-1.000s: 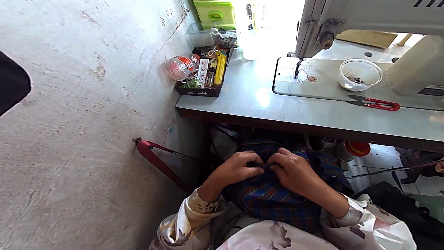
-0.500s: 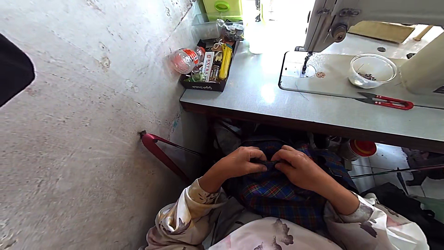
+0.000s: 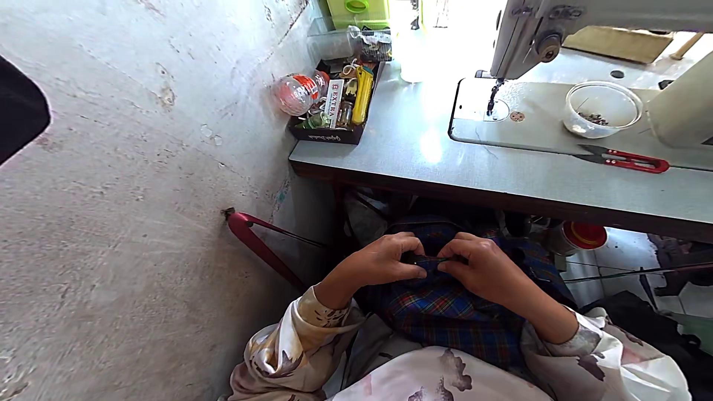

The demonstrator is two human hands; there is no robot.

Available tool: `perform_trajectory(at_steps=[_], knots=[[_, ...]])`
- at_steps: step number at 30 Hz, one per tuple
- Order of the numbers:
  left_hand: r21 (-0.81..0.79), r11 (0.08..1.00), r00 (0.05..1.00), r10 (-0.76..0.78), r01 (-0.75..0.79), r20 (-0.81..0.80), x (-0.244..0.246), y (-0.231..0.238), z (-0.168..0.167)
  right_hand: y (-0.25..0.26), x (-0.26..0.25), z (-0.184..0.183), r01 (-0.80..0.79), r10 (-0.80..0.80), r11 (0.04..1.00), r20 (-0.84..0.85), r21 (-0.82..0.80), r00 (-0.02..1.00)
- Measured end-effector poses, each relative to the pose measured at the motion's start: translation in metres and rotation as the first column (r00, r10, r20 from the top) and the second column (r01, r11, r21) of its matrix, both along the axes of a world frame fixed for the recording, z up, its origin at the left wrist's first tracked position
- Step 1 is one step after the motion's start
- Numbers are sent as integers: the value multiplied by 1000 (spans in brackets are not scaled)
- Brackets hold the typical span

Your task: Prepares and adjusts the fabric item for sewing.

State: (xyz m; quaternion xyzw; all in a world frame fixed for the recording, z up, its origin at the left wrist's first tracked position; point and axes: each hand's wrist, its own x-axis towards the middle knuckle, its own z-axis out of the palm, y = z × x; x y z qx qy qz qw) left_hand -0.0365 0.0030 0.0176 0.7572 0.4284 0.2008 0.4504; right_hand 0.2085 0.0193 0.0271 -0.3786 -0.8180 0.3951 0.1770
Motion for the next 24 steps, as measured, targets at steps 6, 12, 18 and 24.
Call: perform_trajectory(at_steps=[6, 12, 18, 24], knots=[[30, 999, 999, -25, 25, -21, -3, -1, 1, 5, 4, -1, -83, 80, 996, -66, -39, 995], [53, 995, 995, -82, 79, 52, -3, -2, -2, 10, 7, -2, -180, 177, 983, -100, -24, 979], [293, 948, 992, -122, 125, -27, 2, -16, 4, 15, 33, 32, -70, 68, 921, 18, 383, 998], [581, 812, 987, 132, -55, -90, 35, -39, 7, 26, 42, 30, -276, 219, 848, 175, 452, 960]])
